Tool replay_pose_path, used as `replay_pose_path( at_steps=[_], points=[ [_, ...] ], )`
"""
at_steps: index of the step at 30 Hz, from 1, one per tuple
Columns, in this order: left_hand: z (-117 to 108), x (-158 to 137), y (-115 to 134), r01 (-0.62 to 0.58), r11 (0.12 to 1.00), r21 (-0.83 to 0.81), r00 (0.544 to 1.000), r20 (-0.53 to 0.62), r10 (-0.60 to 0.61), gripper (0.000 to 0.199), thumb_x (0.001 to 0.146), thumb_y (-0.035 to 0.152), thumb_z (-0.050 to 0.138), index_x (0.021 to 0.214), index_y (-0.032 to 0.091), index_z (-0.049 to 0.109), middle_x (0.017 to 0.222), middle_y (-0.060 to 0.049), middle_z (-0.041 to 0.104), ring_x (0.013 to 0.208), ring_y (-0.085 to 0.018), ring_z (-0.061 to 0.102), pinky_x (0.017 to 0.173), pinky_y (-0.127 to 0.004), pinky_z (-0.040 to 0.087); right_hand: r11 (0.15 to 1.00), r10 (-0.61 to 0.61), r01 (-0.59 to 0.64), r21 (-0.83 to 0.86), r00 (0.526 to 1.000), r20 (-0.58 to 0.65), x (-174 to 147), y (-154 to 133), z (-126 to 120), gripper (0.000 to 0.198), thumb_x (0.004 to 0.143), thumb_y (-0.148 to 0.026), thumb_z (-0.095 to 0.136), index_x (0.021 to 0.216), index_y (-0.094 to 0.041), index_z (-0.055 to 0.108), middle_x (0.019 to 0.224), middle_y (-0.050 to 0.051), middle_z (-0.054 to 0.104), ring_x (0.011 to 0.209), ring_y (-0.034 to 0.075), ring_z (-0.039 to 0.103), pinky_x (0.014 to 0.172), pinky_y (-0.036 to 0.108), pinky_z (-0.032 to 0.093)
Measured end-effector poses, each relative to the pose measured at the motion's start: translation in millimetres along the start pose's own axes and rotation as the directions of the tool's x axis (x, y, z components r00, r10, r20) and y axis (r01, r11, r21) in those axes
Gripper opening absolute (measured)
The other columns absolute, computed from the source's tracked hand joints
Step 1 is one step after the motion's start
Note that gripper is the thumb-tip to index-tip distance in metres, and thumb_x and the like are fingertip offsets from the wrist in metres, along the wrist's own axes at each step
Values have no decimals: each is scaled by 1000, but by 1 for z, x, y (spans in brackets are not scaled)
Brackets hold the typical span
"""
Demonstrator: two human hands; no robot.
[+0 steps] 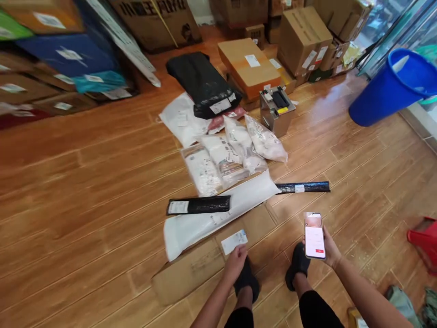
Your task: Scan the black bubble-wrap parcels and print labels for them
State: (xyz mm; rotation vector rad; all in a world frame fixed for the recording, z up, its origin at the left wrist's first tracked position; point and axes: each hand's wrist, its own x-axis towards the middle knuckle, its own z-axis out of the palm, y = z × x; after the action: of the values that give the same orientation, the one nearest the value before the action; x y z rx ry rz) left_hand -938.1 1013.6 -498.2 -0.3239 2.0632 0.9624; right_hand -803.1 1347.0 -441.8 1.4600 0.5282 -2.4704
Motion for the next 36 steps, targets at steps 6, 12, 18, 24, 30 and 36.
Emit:
replay_pose_path(
  at_steps=[6,12,18,24,30,36],
  points=[
    [78,127,57,-558,647,519,820,226,526,46,90,14,59,136,15,64,132,-16,64,129,-31,59,114,-46,46,995,-96,98,21,991,-98,113,19,-73,55,93,-70,63,96,-17,75,83,12,83,72,25,81,72,36,65],
    [188,238,134,-655,312,688,704,406,582,44,97,2,48,135,14,65,140,-17,63,129,-25,61,112,-38,50,975,-212,210,-68,977,-16,191,17,-111,62,87,-74,69,111,-18,76,79,8,83,70,25,80,69,35,65],
    [236,294,149,-572,197,796,705,354,615,46,100,0,36,134,9,66,142,-26,59,132,-33,57,108,-46,53,962,-245,254,-101,965,95,226,23,-146,75,83,-80,69,119,-15,74,89,14,84,82,33,82,79,47,66],
    [231,309,154,-567,147,810,717,399,572,46,100,1,37,125,12,74,133,-22,66,123,-32,62,100,-40,56,941,-282,302,-153,949,140,229,12,-142,69,77,-75,80,113,-16,75,104,14,84,92,31,82,89,43,65],
    [225,317,150,-593,109,798,714,458,530,48,96,1,46,135,13,71,160,-23,48,135,-33,57,110,-40,51,857,-459,495,-143,859,224,256,-28,-104,67,78,-72,82,121,-22,70,110,10,83,92,31,82,91,48,64],
    [224,322,145,-605,97,790,701,470,536,52,96,1,45,143,13,66,162,-24,46,138,-34,56,114,-44,48,826,-482,537,-173,831,279,275,-43,-94,75,85,-75,72,136,-21,61,123,13,80,93,31,83,92,49,65]
  ],
)
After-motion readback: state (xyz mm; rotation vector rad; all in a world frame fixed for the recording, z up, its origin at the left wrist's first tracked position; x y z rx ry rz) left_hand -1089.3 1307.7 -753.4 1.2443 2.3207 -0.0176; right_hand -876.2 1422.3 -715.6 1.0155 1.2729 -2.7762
